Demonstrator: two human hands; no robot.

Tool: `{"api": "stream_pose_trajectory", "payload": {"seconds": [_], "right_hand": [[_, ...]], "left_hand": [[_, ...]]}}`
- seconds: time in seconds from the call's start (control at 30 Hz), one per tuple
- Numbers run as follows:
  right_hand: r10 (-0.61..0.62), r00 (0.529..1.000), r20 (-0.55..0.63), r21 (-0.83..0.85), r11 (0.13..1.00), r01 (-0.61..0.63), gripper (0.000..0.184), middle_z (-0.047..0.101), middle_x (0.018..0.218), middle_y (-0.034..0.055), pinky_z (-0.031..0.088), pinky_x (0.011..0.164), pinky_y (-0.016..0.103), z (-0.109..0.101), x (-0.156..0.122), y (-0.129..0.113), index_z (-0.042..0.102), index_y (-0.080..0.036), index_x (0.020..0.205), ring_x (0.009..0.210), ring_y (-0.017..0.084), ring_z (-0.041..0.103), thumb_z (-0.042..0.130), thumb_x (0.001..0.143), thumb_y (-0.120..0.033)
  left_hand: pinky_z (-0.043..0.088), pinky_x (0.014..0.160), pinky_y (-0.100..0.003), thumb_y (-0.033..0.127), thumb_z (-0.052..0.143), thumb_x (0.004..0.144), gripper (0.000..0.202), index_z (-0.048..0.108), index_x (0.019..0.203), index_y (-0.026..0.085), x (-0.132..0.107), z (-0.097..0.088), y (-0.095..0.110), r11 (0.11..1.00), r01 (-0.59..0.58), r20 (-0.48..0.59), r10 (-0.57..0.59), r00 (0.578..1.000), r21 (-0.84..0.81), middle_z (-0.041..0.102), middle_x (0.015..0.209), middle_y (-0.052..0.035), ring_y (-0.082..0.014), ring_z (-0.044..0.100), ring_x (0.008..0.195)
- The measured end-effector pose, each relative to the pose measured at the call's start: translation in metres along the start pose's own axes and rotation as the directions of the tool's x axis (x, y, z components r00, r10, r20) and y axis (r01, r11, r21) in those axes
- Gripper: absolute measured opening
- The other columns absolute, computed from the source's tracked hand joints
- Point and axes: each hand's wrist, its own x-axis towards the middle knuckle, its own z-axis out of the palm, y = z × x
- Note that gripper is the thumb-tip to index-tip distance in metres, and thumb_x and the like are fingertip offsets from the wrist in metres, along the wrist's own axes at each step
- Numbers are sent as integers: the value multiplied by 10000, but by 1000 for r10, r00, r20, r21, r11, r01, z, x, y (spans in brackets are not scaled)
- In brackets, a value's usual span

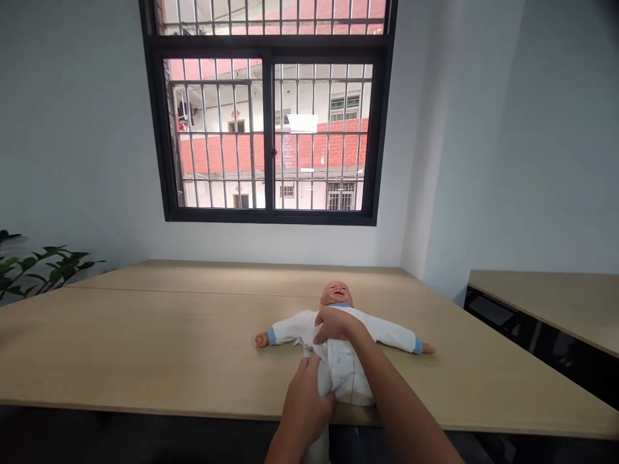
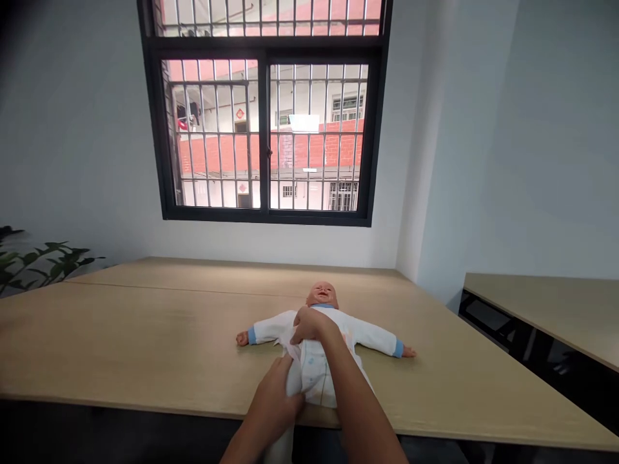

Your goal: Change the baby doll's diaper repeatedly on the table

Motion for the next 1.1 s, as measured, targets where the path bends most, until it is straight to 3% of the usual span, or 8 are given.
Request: {"api": "stream_pose_trajectory", "payload": {"seconds": [0.13,0.37,0.5,0.6,0.67,0.83,0.97,1.1], "right_hand": [[-15,996,-88,-12,1000,14,188,559,577,-36,279,533,226,6,9,2,676,-141,684,554,97,463,697,708,-327],[126,936,-329,-65,986,-156,189,727,893,91,370,650,253,26,16,5,723,-161,858,853,208,645,649,727,-276],[179,899,-399,-60,974,-221,333,719,1055,123,424,758,287,40,18,3,717,-192,1028,1005,256,657,641,704,-214],[202,879,-433,-56,967,-250,326,718,1038,136,439,785,316,47,17,2,718,-188,1019,1006,280,660,630,706,-216],[208,869,-449,-53,964,-259,319,717,1035,135,445,787,326,49,16,2,719,-193,1010,998,287,662,632,705,-235],[217,863,-456,-30,966,-258,313,724,1014,113,453,762,310,48,13,4,724,-214,982,994,278,665,655,681,-263],[219,869,-445,-6,969,-247,286,730,1009,98,452,749,308,48,14,6,730,-222,943,992,279,666,667,672,-289],[223,867,-445,12,970,-243,270,732,1004,90,447,741,304,49,15,7,728,-219,921,981,276,669,669,669,-294]], "left_hand": [[414,942,-280,76,545,600,664,542,1244,234,-1,3,-3,995,-5,-5,6,1000,103,588,1217,-73,-253,552,1130],[388,1010,-301,4,492,616,678,594,1238,253,-7,1,-3,961,-13,58,-4,998,277,567,1305,-71,-258,523,1204],[388,1021,-263,50,561,630,616,616,1212,244,-2,-1,-13,989,-53,42,47,998,140,599,1284,-56,-239,541,1196],[444,941,-231,243,519,835,345,635,1159,209,15,-6,-27,999,-14,-6,14,1000,-31,671,1182,-49,-202,614,1093],[462,883,-244,267,405,914,322,641,1115,178,33,-11,-36,999,43,-60,-43,997,-8,696,1121,-66,-199,639,1027],[378,950,-297,114,473,829,288,650,1056,117,73,-24,-50,980,97,-138,-74,988,172,667,1168,-142,-247,575,1139],[375,911,-302,196,555,843,163,663,953,145,93,-26,-57,966,102,-109,-78,991,239,692,1093,-116,-250,594,1084],[436,860,-345,254,630,843,110,642,848,145,108,-22,-64,961,195,-80,-183,980,195,689,885,-54,-213,630,921]]}}
